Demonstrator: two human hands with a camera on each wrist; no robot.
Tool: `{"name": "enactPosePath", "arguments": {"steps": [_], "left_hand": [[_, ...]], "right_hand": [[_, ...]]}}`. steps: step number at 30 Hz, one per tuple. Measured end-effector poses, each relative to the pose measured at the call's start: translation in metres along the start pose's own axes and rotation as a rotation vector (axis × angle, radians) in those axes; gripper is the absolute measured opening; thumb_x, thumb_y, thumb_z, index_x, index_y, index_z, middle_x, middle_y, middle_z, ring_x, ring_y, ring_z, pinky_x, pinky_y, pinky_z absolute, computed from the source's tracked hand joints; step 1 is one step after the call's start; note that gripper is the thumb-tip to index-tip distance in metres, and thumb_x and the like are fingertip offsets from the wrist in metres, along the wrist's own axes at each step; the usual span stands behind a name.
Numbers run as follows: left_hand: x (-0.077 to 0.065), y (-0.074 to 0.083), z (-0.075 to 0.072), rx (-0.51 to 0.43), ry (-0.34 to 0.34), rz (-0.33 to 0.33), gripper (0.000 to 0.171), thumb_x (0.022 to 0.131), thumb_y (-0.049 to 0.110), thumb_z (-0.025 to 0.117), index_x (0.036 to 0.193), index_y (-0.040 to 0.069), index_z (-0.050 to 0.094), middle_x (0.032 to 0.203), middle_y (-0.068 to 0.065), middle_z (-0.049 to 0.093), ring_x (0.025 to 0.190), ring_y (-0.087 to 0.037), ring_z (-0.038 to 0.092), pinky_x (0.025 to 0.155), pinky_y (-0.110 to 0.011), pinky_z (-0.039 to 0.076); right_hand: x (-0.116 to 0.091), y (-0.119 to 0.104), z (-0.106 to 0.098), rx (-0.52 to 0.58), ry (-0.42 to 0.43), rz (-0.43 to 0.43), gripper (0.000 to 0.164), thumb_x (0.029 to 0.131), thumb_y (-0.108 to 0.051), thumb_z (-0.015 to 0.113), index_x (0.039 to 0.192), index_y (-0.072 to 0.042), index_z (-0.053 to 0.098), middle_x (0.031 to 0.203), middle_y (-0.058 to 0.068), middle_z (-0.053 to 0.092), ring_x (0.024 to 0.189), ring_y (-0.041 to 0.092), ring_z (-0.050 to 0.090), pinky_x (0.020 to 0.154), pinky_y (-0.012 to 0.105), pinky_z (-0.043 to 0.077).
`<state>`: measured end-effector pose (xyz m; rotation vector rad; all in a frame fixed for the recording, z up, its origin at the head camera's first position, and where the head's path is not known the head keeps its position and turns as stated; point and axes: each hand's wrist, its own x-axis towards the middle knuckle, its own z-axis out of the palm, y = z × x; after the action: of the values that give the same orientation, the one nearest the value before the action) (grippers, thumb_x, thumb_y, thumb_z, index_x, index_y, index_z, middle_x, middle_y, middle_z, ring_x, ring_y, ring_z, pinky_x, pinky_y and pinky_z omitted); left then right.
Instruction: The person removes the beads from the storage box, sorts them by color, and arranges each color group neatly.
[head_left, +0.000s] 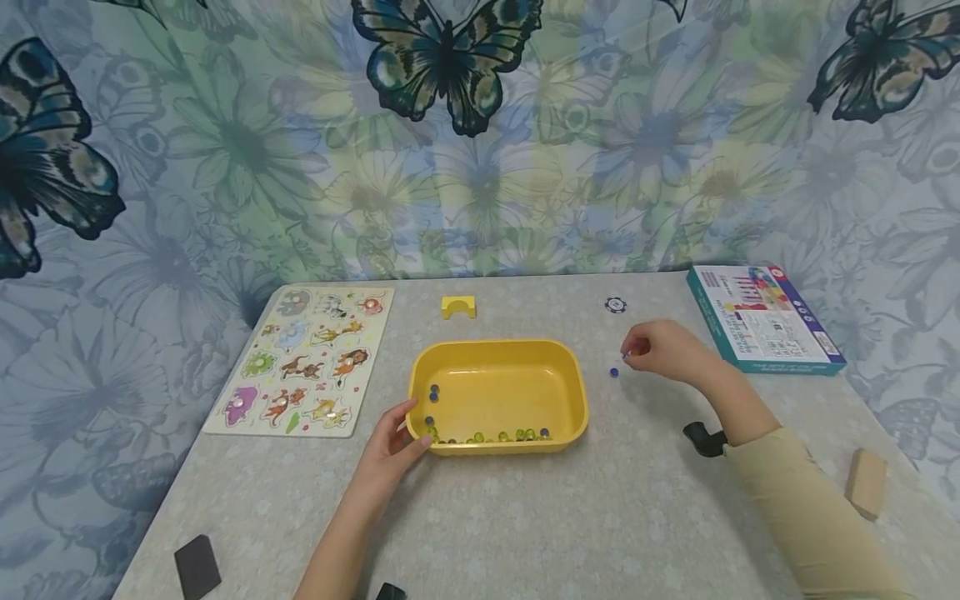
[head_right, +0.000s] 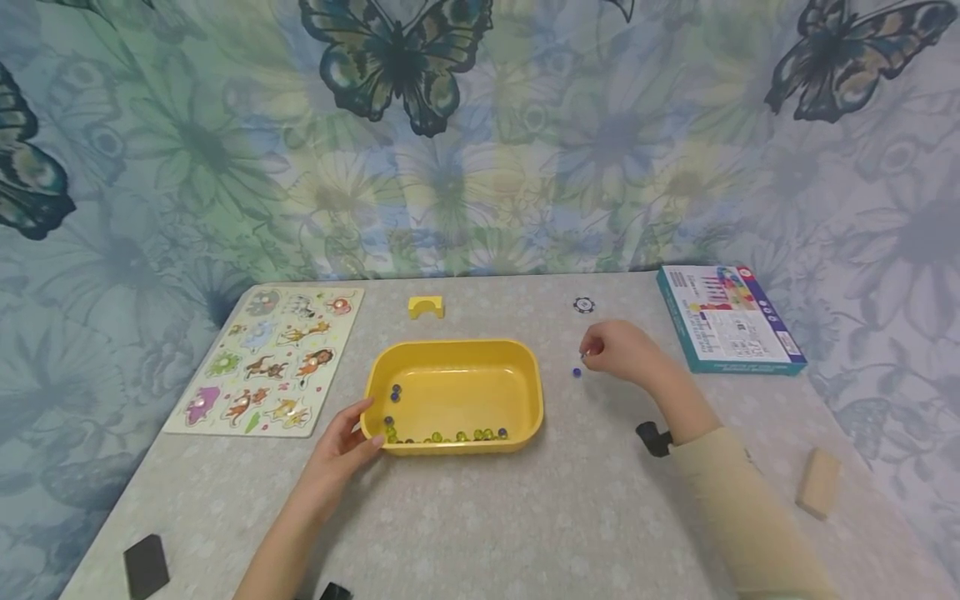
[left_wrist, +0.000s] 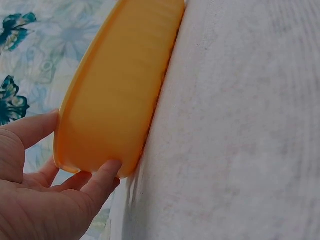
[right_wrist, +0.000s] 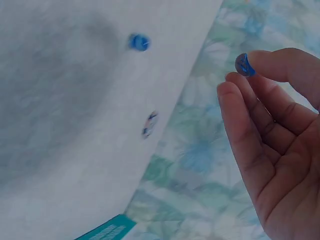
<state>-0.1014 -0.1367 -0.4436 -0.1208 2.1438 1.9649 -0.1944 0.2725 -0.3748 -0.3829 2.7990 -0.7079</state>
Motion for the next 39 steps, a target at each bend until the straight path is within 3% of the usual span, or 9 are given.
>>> {"name": "enactPosePath", "arguments": {"steps": [7, 12, 25, 39], "left_hand": [[0.0, 0.0, 0.0, 0.002, 0.008, -0.006, 0.059, 0.087, 0.007, 0.064, 0.139, 0.017, 0.038, 0.15, -0.006, 0.025, 0.134, -0.032, 0.031, 0.102, -0.041, 0.038], [-0.001, -0.001, -0.001, 0.007, 0.006, -0.009, 0.059, 0.087, 0.008, 0.064, 0.139, 0.018, 0.038, 0.149, -0.005, 0.026, 0.134, -0.031, 0.032, 0.102, -0.04, 0.039], [-0.001, -0.001, 0.0, -0.006, 0.002, -0.006, 0.059, 0.086, 0.009, 0.065, 0.138, 0.018, 0.039, 0.148, -0.003, 0.028, 0.132, -0.029, 0.035, 0.101, -0.037, 0.04], [0.001, -0.005, -0.002, -0.022, -0.012, 0.005, 0.059, 0.086, 0.012, 0.066, 0.139, 0.018, 0.038, 0.148, -0.001, 0.027, 0.134, -0.027, 0.032, 0.104, -0.041, 0.037]], "right_hand": [[0.012, 0.035, 0.015, -0.002, -0.073, 0.09, 0.011, 0.084, -0.013, 0.065, 0.094, -0.008, 0.065, 0.08, 0.003, 0.059, 0.073, 0.019, 0.051, 0.062, 0.028, 0.045], [0.018, 0.043, 0.027, 0.004, -0.09, 0.118, 0.01, 0.083, -0.012, 0.066, 0.092, -0.008, 0.064, 0.079, 0.004, 0.057, 0.073, 0.019, 0.051, 0.063, 0.028, 0.044], [0.024, 0.043, 0.037, -0.027, -0.114, 0.18, 0.009, 0.083, -0.013, 0.067, 0.091, -0.009, 0.064, 0.079, 0.005, 0.057, 0.074, 0.02, 0.051, 0.062, 0.027, 0.045], [0.019, 0.032, 0.023, -0.06, -0.122, 0.165, 0.016, 0.084, -0.013, 0.066, 0.099, -0.007, 0.064, 0.087, 0.006, 0.061, 0.077, 0.021, 0.053, 0.068, 0.032, 0.049]]}}
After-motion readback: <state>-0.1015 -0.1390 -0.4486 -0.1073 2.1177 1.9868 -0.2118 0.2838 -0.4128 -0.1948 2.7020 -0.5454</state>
